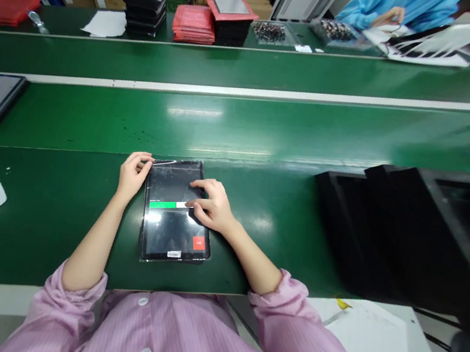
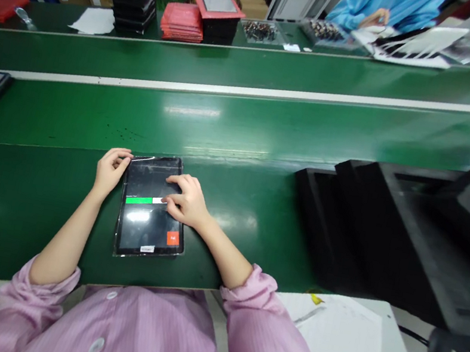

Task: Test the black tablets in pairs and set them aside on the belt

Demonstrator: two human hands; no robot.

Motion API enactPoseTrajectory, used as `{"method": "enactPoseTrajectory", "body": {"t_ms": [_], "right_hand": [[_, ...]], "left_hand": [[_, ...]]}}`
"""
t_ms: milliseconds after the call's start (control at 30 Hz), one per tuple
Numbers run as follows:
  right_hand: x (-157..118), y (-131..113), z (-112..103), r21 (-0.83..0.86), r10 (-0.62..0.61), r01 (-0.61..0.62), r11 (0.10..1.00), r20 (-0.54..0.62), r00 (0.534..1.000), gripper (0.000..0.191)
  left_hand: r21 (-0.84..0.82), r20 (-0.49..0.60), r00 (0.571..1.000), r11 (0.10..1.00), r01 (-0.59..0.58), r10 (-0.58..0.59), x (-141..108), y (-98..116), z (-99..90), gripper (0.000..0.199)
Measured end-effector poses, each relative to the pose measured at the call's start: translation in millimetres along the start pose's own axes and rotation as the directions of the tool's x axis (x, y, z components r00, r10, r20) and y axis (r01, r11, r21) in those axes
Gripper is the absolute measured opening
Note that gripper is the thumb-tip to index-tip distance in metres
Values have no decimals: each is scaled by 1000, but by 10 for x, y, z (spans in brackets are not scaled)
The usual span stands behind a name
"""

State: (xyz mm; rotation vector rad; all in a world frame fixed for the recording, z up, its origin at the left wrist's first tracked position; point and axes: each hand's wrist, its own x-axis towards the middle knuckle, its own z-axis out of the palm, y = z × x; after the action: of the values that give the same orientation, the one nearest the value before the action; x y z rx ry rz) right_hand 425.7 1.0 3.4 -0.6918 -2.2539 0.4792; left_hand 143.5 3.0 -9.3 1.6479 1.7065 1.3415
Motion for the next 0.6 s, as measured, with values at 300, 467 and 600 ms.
{"method": "enactPoseTrajectory", "body": {"t_ms": [300,467,600], "right_hand": [[21,275,-114,82,425,-427,900,-374,824,39],[15,322,34,132,503,-488,863,-319,803,37],[-1,235,115,265,538,-469,842,-356,764,36]], "left_hand": [[102,69,997,994,30,-37,-44,-56,13,50],[206,86,994,975,-79,63,-108,-27,86,70],[251,94,992,962,-106,85,-118,-5,120,78]]}}
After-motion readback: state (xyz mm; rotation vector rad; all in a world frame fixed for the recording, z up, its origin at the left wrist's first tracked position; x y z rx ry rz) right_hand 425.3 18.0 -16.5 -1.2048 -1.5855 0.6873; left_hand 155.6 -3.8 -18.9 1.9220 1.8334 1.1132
